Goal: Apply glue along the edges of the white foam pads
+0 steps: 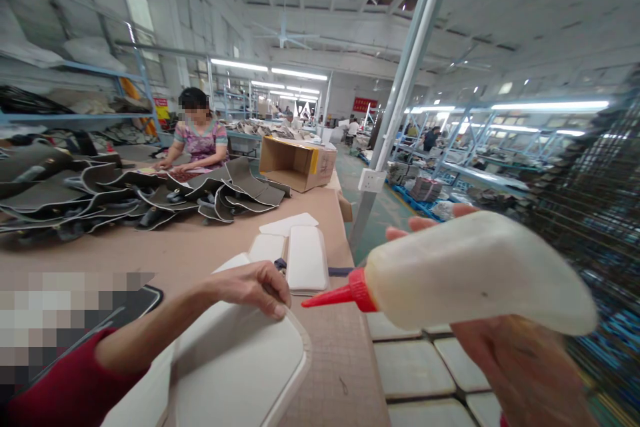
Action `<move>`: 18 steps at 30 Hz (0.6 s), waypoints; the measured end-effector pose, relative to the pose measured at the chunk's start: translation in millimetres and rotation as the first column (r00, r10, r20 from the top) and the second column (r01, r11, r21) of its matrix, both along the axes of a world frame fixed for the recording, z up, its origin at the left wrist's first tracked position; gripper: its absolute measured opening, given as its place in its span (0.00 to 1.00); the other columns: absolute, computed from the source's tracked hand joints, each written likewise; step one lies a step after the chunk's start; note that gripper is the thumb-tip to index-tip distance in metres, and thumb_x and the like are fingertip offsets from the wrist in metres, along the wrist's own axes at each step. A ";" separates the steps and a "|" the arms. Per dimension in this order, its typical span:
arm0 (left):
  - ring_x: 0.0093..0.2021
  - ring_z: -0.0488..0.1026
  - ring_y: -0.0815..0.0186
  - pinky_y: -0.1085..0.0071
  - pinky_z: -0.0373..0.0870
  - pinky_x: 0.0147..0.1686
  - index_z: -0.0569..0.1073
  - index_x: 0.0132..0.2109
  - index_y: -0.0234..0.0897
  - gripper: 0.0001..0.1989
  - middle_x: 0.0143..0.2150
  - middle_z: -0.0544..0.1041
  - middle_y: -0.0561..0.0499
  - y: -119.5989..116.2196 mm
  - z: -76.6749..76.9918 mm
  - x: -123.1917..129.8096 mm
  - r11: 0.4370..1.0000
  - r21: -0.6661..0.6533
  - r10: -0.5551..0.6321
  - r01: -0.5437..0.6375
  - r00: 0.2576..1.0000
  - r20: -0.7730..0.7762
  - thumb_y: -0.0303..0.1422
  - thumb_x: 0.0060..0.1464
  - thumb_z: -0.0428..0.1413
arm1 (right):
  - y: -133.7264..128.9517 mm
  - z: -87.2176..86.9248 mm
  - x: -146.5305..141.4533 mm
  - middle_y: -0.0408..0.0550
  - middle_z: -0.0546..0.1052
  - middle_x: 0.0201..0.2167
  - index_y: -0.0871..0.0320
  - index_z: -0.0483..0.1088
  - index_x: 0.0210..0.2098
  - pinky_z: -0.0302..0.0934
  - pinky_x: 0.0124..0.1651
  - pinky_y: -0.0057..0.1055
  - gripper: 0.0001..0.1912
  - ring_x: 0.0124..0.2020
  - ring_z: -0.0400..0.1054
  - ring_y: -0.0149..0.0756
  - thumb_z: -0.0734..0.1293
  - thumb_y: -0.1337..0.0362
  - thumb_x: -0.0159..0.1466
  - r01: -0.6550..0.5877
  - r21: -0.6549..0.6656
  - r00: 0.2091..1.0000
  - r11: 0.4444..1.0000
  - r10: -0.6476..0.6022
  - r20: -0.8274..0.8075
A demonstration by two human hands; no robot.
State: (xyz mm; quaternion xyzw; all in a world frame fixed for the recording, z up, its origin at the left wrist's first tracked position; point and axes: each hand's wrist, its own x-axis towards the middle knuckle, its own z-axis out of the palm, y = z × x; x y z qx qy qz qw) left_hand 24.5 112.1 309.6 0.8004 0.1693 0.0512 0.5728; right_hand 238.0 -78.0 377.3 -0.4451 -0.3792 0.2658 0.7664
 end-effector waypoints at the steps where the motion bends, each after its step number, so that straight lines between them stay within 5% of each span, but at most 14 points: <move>1: 0.26 0.65 0.71 0.79 0.58 0.24 0.78 0.29 0.32 0.13 0.24 0.72 0.55 -0.4 0.9 -0.7 1.000 -0.005 0.001 -0.001 1.000 0.002 0.39 0.41 0.65 | 2.7 1.8 -4.3 0.39 0.74 0.46 0.35 0.71 0.43 0.71 0.39 0.29 0.23 0.49 0.69 0.43 0.74 0.46 0.48 0.001 0.008 1.000 1.000 -0.001 -0.020; 4: 0.26 0.64 0.72 0.79 0.58 0.23 0.79 0.29 0.32 0.15 0.23 0.72 0.55 -2.6 4.8 -2.3 1.000 -0.017 -0.009 0.009 1.000 0.015 0.41 0.39 0.66 | 12.5 -2.3 -6.7 0.41 0.77 0.37 0.40 0.72 0.38 0.73 0.33 0.33 0.17 0.38 0.74 0.44 0.74 0.48 0.50 -0.110 -0.007 0.993 0.994 0.110 -0.040; 8: 0.26 0.64 0.72 0.79 0.58 0.23 0.79 0.29 0.33 0.16 0.23 0.71 0.55 -7.9 13.1 -3.7 1.000 0.002 -0.030 0.030 0.999 0.024 0.43 0.40 0.66 | 24.8 -23.1 8.0 0.43 0.78 0.38 0.43 0.73 0.41 0.72 0.37 0.39 0.27 0.40 0.73 0.48 0.79 0.51 0.42 -0.266 0.003 0.960 0.964 0.265 -0.085; 11: 0.26 0.65 0.71 0.79 0.59 0.23 0.78 0.28 0.33 0.16 0.23 0.72 0.55 -11.7 19.1 -3.5 0.998 -0.008 -0.056 0.056 0.998 0.010 0.44 0.39 0.66 | 29.8 -35.2 17.2 0.45 0.78 0.41 0.44 0.73 0.44 0.72 0.37 0.40 0.36 0.42 0.72 0.50 0.80 0.49 0.35 -0.283 0.024 0.957 0.959 0.284 -0.055; 18: 0.27 0.66 0.70 0.78 0.60 0.24 0.79 0.29 0.32 0.18 0.24 0.73 0.54 -11.3 20.6 -0.9 0.995 -0.054 -0.087 0.088 0.996 0.018 0.44 0.39 0.66 | 35.4 -42.5 19.9 0.45 0.78 0.41 0.43 0.73 0.43 0.70 0.37 0.38 0.32 0.41 0.73 0.49 0.79 0.48 0.39 -0.259 -0.001 0.962 0.966 0.258 -0.085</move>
